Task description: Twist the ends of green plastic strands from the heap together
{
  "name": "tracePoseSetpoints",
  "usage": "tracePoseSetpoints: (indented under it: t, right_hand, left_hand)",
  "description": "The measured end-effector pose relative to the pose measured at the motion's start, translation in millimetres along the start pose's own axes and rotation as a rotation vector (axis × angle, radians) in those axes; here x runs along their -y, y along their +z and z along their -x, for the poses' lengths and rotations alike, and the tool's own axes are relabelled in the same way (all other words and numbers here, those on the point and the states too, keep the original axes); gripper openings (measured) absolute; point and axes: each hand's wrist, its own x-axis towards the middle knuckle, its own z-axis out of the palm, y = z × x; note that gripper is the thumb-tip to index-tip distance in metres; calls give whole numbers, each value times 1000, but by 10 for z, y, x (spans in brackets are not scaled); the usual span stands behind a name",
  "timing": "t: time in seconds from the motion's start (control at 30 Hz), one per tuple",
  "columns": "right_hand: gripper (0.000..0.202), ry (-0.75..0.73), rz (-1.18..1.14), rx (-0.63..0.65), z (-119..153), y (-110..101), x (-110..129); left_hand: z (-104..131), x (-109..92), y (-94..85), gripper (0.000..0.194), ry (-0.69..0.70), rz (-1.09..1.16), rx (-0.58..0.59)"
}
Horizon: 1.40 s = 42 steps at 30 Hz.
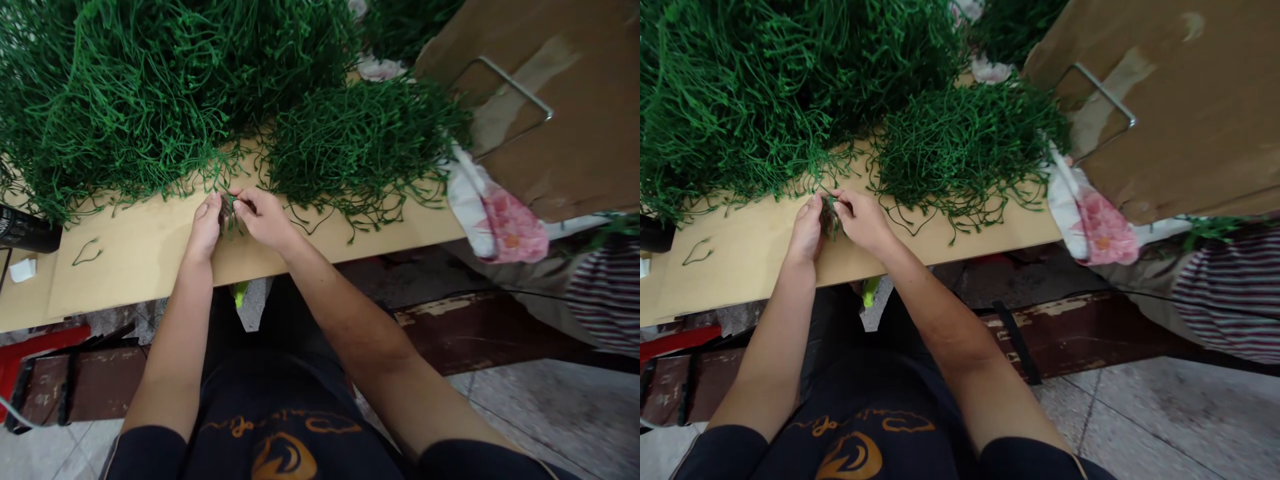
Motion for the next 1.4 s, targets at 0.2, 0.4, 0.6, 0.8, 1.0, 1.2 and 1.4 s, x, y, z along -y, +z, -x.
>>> tracePoseSetpoints:
  t: [0.2, 0.4, 0.6, 0.8, 1.0, 1.2, 1.4]
  right_hand:
    - [17, 53, 46, -75, -1, 14, -58]
    - [20, 28, 69, -82, 10, -9, -12]
    - [27, 62, 51, -75, 75, 21, 44]
    - [33, 87, -114, 1, 26, 82, -13]
    - [42, 66, -192, 18, 29, 144, -68]
    - [41, -36, -144, -6, 128, 177, -26]
    - [37, -33, -54, -9, 126, 124, -75]
  left_hand:
    - [26, -67, 23, 45, -2, -46, 37]
    - [6, -53, 15, 35, 32, -54, 62]
    - [-12, -29, 24, 29, 46, -75, -28]
    - [-27, -37, 60, 31, -10, -66, -101]
    - [-67, -45, 104, 30, -35, -66, -200]
    - [-68, -52, 154, 29, -35, -152, -254]
    - [-83, -62, 120, 31, -66, -137, -209]
